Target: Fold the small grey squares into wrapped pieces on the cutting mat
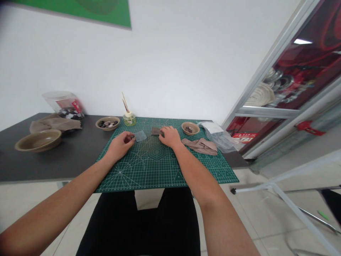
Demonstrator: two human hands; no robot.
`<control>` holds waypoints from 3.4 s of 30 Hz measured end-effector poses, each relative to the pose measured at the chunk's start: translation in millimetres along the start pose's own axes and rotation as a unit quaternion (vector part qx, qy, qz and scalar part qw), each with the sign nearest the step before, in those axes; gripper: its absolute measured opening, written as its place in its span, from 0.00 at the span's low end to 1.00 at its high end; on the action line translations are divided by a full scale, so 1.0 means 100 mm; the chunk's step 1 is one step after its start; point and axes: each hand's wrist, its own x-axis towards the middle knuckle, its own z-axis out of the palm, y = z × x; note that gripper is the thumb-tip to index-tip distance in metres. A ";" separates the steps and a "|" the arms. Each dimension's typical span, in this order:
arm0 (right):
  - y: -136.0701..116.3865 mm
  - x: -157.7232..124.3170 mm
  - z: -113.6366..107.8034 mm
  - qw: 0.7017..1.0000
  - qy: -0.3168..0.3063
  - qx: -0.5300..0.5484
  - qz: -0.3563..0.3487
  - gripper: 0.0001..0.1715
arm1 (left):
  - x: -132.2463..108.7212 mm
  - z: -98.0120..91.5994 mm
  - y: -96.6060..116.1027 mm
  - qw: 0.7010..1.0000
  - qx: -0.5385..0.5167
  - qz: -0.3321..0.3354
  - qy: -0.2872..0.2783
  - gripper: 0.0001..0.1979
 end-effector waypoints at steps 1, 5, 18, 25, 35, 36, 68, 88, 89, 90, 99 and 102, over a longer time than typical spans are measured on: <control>0.01 -0.02 -0.01 0.999 0.012 -0.001 0.036 0.22 | 0.00 0.00 -0.01 1.000 -0.001 0.007 -0.005 0.12; 0.06 -0.03 -0.03 0.988 -0.026 -0.023 0.153 0.25 | 0.00 0.02 -0.06 0.999 -0.024 0.027 -0.029 0.14; 0.04 -0.03 -0.18 0.977 -0.044 -0.060 0.200 0.19 | -0.05 0.03 -0.06 0.995 -0.083 0.045 -0.046 0.13; -0.30 -0.26 -0.36 0.980 0.097 0.135 0.107 0.21 | -0.05 0.03 0.00 0.984 -0.155 0.028 -0.078 0.14; -0.85 -0.41 -0.10 0.950 0.083 0.294 -0.063 0.09 | -0.04 0.05 -0.02 0.988 -0.122 0.045 -0.082 0.12; -0.84 -0.41 -0.08 0.948 0.082 0.299 -0.071 0.08 | -0.03 0.06 -0.03 0.989 -0.118 0.046 -0.079 0.12; -0.92 -0.49 -0.13 0.985 0.009 0.127 -0.118 0.29 | -0.08 -0.01 0.09 0.991 -0.092 -0.008 -0.101 0.13; -1.00 -0.52 -0.17 0.989 0.003 0.101 -0.105 0.28 | -0.08 0.01 0.08 0.989 -0.121 -0.027 -0.083 0.10; -1.00 -0.52 -0.17 0.989 0.006 0.104 -0.102 0.28 | -0.08 0.01 0.07 0.988 -0.126 -0.028 -0.079 0.10; -1.00 -0.52 -0.17 0.990 0.008 0.107 -0.096 0.27 | -0.07 0.02 0.06 0.987 -0.135 -0.031 -0.076 0.11; -1.00 -0.52 -0.18 0.990 0.011 0.108 -0.093 0.27 | -0.08 0.04 0.06 0.989 -0.128 -0.018 -0.071 0.10; -1.01 -0.52 -0.19 0.988 0.007 0.118 -0.095 0.28 | -0.08 0.03 0.07 0.988 -0.138 -0.017 -0.069 0.10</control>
